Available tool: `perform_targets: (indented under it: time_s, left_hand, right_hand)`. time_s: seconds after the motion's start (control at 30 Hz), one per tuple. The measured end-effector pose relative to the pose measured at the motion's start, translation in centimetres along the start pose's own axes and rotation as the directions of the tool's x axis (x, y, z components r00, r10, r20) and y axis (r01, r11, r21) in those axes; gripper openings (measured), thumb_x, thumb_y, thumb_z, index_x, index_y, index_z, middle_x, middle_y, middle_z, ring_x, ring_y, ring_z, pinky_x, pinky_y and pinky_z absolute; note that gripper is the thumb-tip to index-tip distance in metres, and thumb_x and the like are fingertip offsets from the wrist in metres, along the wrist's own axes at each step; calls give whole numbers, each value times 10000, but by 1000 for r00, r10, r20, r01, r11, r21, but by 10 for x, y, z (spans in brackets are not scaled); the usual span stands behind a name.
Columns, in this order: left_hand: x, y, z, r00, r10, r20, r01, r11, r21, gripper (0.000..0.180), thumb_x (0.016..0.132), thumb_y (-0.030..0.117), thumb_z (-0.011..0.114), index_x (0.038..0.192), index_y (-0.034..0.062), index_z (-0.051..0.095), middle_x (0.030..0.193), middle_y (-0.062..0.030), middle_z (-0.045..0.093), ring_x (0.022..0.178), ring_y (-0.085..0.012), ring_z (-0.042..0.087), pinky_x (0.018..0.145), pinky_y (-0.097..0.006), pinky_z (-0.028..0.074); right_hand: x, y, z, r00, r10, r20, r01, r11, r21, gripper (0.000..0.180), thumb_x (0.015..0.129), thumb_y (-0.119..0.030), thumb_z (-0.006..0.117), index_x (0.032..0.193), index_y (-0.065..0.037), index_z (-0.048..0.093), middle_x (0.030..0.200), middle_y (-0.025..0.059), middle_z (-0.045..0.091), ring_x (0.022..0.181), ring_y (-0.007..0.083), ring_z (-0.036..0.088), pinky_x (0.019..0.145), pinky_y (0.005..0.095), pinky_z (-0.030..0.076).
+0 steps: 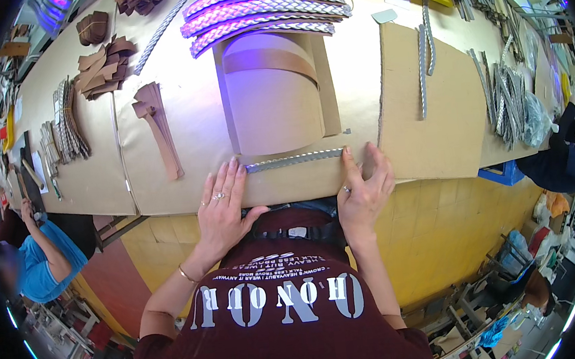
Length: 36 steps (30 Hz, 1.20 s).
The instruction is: The person wraps braided cords around a cylindrical cardboard form, then uses a UV lamp to cure the wrapped sections. They repeat this process with multiple cords, occasionally adjusting the form and handling additional cords from the table.
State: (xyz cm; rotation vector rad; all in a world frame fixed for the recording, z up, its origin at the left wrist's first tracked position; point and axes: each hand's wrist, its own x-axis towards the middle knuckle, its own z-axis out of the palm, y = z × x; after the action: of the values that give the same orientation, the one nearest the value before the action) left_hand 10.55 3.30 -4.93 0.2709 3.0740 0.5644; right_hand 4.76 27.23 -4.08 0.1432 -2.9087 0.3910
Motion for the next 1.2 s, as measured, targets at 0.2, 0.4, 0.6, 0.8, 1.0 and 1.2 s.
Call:
perform_targets:
  time_s: [0.2,0.4,0.6,0.8,1.0,1.2]
  left_hand:
    - [1,-3,1,994,33,-108,-38,998,-49,699,821,494,677,1307,10,540,1404,-147,502,1309,-275,467,1092,-443,319]
    - [23,2,-1,973,-51,-227,7,981,-193,409,774,267,756,1098,47,640,1168,-116,597,1057,-284,571,885,-411,433]
    - [41,17,-7,987,-41,-155,8,977,-212,222,781,139,753,971,60,668,890,-65,623,781,-220,603,687,-327,472]
    - [53,42,-57,950,19,311,304,158,-940,106,922,95,651,988,17,622,819,-8,651,673,-29,543,578,-207,424]
    - [104,54,-80,895,301,329,426,-359,-830,150,956,146,623,1041,25,598,835,1,631,711,-25,542,597,-170,408]
    - [104,56,-87,972,85,217,224,-77,-972,174,950,114,610,1075,-6,623,903,-47,666,817,-100,626,758,-247,508]
  right_hand:
    - [5,1,-3,1000,-21,11,21,999,34,485,713,76,597,1144,-126,695,1284,132,518,1194,338,466,995,437,388]
    - [14,8,-2,999,-46,17,43,986,162,352,796,42,607,1120,-84,663,1264,133,519,1175,347,475,966,435,414]
    - [16,15,-11,999,44,21,-49,945,324,355,824,41,617,1167,-51,621,1236,144,535,1145,331,498,927,423,435]
    - [31,17,-55,958,286,8,-163,523,837,570,934,-278,605,1382,22,422,1274,152,531,1189,264,498,929,381,429]
    - [85,-38,-99,991,-126,52,-56,-35,998,649,975,-451,515,1392,35,411,1226,170,556,1141,244,541,955,363,436]
    - [144,-89,-116,902,-267,339,-345,28,938,278,945,-112,621,1166,55,608,828,71,634,667,108,602,584,211,463]
